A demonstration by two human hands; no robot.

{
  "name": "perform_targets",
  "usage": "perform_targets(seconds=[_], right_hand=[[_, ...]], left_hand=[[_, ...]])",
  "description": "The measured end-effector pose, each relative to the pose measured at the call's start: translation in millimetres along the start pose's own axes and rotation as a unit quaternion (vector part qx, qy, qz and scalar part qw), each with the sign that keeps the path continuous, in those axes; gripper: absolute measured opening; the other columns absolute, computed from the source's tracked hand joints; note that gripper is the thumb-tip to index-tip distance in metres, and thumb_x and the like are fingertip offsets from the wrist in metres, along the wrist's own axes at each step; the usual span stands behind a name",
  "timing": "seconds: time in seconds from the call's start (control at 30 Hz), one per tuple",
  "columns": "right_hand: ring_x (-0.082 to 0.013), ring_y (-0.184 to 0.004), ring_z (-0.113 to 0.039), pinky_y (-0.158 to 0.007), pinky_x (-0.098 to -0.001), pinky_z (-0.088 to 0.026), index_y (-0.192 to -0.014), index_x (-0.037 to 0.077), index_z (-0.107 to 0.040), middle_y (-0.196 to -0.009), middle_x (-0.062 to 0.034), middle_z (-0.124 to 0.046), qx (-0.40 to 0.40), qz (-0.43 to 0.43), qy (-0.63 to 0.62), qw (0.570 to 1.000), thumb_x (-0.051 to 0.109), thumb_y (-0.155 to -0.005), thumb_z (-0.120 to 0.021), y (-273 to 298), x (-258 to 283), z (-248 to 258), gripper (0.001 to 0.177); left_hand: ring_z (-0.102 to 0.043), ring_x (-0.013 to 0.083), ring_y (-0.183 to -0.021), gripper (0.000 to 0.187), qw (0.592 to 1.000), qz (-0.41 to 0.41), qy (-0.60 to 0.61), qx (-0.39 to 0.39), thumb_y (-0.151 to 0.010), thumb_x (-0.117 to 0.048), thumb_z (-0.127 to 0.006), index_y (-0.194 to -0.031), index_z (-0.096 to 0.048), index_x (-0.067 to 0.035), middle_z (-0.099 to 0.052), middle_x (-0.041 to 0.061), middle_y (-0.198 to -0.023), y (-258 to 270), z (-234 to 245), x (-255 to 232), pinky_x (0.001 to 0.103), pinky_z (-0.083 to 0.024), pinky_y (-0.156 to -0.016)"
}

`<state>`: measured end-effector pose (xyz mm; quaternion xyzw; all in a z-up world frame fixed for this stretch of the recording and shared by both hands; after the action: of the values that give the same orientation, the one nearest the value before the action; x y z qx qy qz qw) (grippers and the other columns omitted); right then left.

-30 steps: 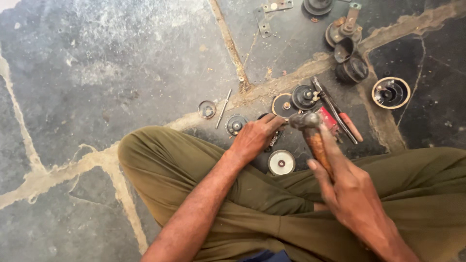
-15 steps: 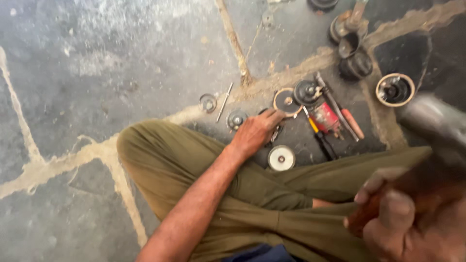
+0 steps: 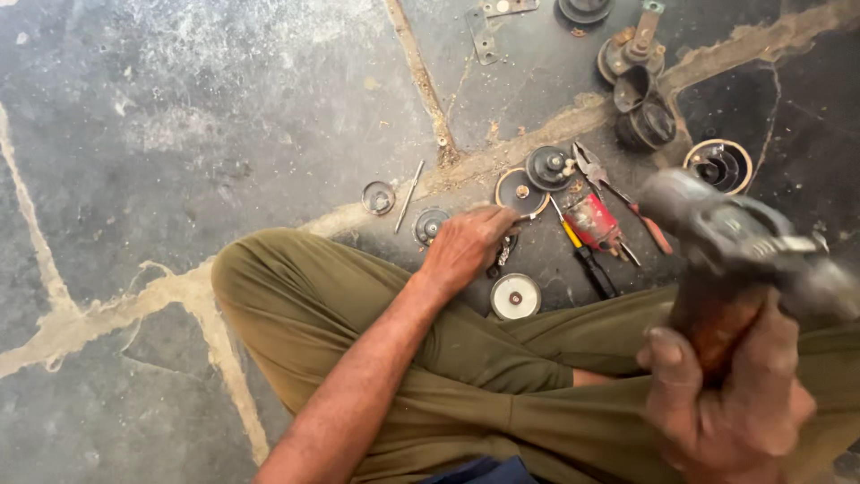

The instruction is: The person sits on the floor and uses a screwdriver, pliers, and a hammer to disassemble and adjust a small mechanical component. They remove parts, tap them with a hammer, and reassemble the unit.

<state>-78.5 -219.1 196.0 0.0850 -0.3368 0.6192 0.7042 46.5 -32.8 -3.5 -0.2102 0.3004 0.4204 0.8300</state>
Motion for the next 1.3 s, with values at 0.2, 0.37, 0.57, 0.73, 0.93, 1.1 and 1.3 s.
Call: perform_targets(seconds=[0.2,0.37,0.57,0.73,0.93,1.1,1.3], right_hand=[[-0.0383,-0.069,-0.071,-0.057,-0.047,-0.055,-0.158,0.011,-0.041,-0.089,-0.0236,-0.074,0.211,0.011,-0.007,0.977,0.024,-0.095,-0.068,-1.6,-26.5,-79.4,0.07],[-0.0359,-0.062,-0.069,-0.055,-0.0444,-0.056,-0.16,0.006,-0.036,-0.089,-0.0247,-0.071,0.14,-0.049,0.043,0.988,0.027,-0.1,-0.063,1.6,-34.6,-31.0,0.069],[-0.0334,-0.061,-0.07,-0.057,-0.0439,-0.056,-0.156,0.004,-0.039,-0.082,-0.0208,-0.07,0.092,-0.11,-0.016,0.989,0.025,-0.101,-0.062,-17.6,-12.9,-7.8,0.063],[-0.0374,-0.069,-0.073,-0.056,-0.045,-0.058,-0.161,0.007,-0.034,-0.096,-0.0287,-0.073,0.175,0.02,-0.04,0.984,0.023,-0.099,-0.064,-18.1,-7.6,-62.3,0.07],[-0.0364,-0.069,-0.076,-0.058,-0.0447,-0.06,-0.161,0.012,-0.031,-0.099,-0.0288,-0.073,0.19,-0.042,-0.075,0.978,0.022,-0.099,-0.063,-5.5,-22.0,-64.8,0.071],[-0.0454,-0.082,-0.072,-0.064,-0.05,-0.057,-0.159,0.013,-0.036,-0.102,-0.0282,-0.073,0.204,-0.005,-0.059,0.977,0.02,-0.096,-0.066,-19.6,-12.1,-68.8,0.07],[-0.04,-0.074,-0.072,-0.065,-0.0488,-0.057,-0.162,0.019,-0.035,-0.093,-0.0245,-0.073,0.232,-0.115,-0.005,0.966,0.022,-0.098,-0.066,-23.1,-23.5,-64.2,0.071]], left_hand=[[-0.069,0.0349,-0.099,0.016,0.993,-0.095,-0.033,-0.068,-0.092,-0.01,-0.065,-0.108,-0.061,-0.006,-0.069,0.016,-0.099,-9.2,9.4,-10.8,0.048,-0.049,-0.109],[-0.069,0.0369,-0.096,0.015,0.999,-0.046,-0.002,-0.024,-0.095,-0.009,-0.065,-0.108,-0.062,-0.005,-0.069,0.016,-0.099,3.4,-2.1,-6.5,0.046,-0.055,-0.081],[-0.069,0.0366,-0.09,0.018,0.999,-0.021,0.017,-0.033,-0.097,-0.014,-0.066,-0.113,-0.064,-0.006,-0.069,0.016,-0.097,3.5,9.3,-7.1,0.046,-0.055,-0.075],[-0.068,0.0376,-0.091,0.022,0.999,-0.006,0.029,-0.032,-0.098,-0.02,-0.067,-0.115,-0.066,-0.008,-0.07,0.016,-0.098,-1.7,11.3,-6.4,0.048,-0.054,-0.076],[-0.067,0.0384,-0.095,0.025,0.999,-0.031,0.038,-0.025,-0.098,-0.017,-0.064,-0.122,-0.065,-0.009,-0.071,0.016,-0.102,3.7,8.0,-2.7,0.048,-0.054,-0.08],[-0.068,0.0389,-0.099,0.023,0.998,-0.037,0.055,-0.021,-0.097,-0.016,-0.066,-0.12,-0.065,-0.009,-0.072,0.016,-0.106,-1.8,6.2,-1.2,0.048,-0.055,-0.083],[-0.068,0.0394,-0.103,0.027,0.997,-0.035,0.065,-0.026,-0.096,-0.01,-0.063,-0.123,-0.067,-0.009,-0.071,0.018,-0.112,-1.7,5.1,8.9,0.048,-0.055,-0.087]])
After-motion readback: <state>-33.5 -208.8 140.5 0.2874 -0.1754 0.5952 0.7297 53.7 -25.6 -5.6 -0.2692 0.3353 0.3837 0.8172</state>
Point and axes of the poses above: each hand's wrist, its own y-axis away from the middle knuckle, its own z-axis out of the back of the hand, x = y × z, the point moved 6 cm from there along -y, towards the middle knuckle
